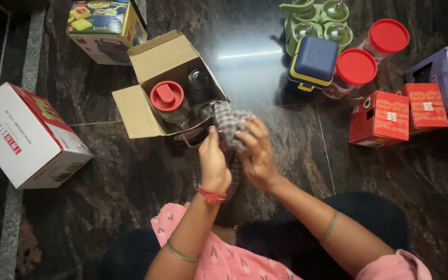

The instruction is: The person wipes clear glass tumblers and a blue-and-yellow lunchbox with a checkered cloth, then places the glasses into a cardboard box and closes it. The person also wipes the box exterior and the lunchbox before setting them aside.

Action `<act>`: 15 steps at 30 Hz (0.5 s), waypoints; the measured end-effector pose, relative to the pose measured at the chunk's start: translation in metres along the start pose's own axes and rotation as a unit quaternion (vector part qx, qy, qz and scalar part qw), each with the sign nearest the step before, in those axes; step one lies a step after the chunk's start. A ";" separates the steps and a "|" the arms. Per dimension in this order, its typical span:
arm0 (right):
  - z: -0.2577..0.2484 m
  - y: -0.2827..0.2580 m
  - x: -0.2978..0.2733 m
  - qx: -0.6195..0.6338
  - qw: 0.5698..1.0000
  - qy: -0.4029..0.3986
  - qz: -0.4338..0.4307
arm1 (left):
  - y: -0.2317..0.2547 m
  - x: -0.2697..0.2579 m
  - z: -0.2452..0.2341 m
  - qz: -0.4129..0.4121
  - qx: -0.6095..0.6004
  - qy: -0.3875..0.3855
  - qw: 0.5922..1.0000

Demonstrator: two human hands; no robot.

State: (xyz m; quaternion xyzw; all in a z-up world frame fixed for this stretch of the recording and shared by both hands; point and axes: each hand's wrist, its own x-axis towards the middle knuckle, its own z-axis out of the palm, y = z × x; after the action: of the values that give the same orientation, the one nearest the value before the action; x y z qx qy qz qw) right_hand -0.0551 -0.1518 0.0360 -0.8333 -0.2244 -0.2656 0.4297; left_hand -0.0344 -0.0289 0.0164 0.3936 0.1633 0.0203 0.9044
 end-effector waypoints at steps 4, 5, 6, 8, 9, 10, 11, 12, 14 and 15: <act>0.004 0.009 0.001 0.160 0.967 0.162 0.117 | -0.003 -0.014 0.014 -0.020 0.036 -0.074 0.996; 0.002 0.010 0.001 0.180 0.952 0.167 0.182 | -0.003 -0.016 0.015 -0.020 0.040 -0.084 0.995; -0.004 0.012 0.003 0.199 0.933 0.170 0.247 | -0.004 -0.018 0.016 -0.022 0.042 -0.095 0.994; -0.016 0.019 0.011 0.308 0.869 0.158 0.354 | -0.003 -0.021 0.016 -0.016 0.050 -0.119 0.992; -0.025 0.026 0.017 0.395 0.818 0.142 0.393 | -0.001 -0.021 0.017 -0.013 0.055 -0.131 0.990; -0.032 0.032 0.023 0.477 0.757 0.125 0.429 | 0.001 -0.023 0.016 -0.002 0.082 -0.163 0.983; -0.038 0.038 0.028 0.488 0.735 0.091 0.462 | 0.003 -0.024 0.016 0.009 0.109 -0.195 0.975; -0.044 0.045 0.033 0.498 0.712 0.058 0.492 | 0.006 -0.024 0.016 0.020 0.136 -0.228 0.964; -0.052 0.053 0.036 0.492 0.711 0.006 0.502 | 0.011 -0.021 0.019 0.026 0.188 -0.251 0.949; -0.054 0.056 0.038 0.476 0.735 -0.013 0.483 | 0.013 -0.018 0.019 0.029 0.214 -0.263 0.940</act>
State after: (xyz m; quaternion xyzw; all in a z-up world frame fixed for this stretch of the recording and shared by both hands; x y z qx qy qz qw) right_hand -0.0063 -0.2208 0.0527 -0.5196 0.1059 0.1302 0.8377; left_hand -0.0445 -0.0366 0.0431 0.5735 -0.0913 -0.0932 0.8087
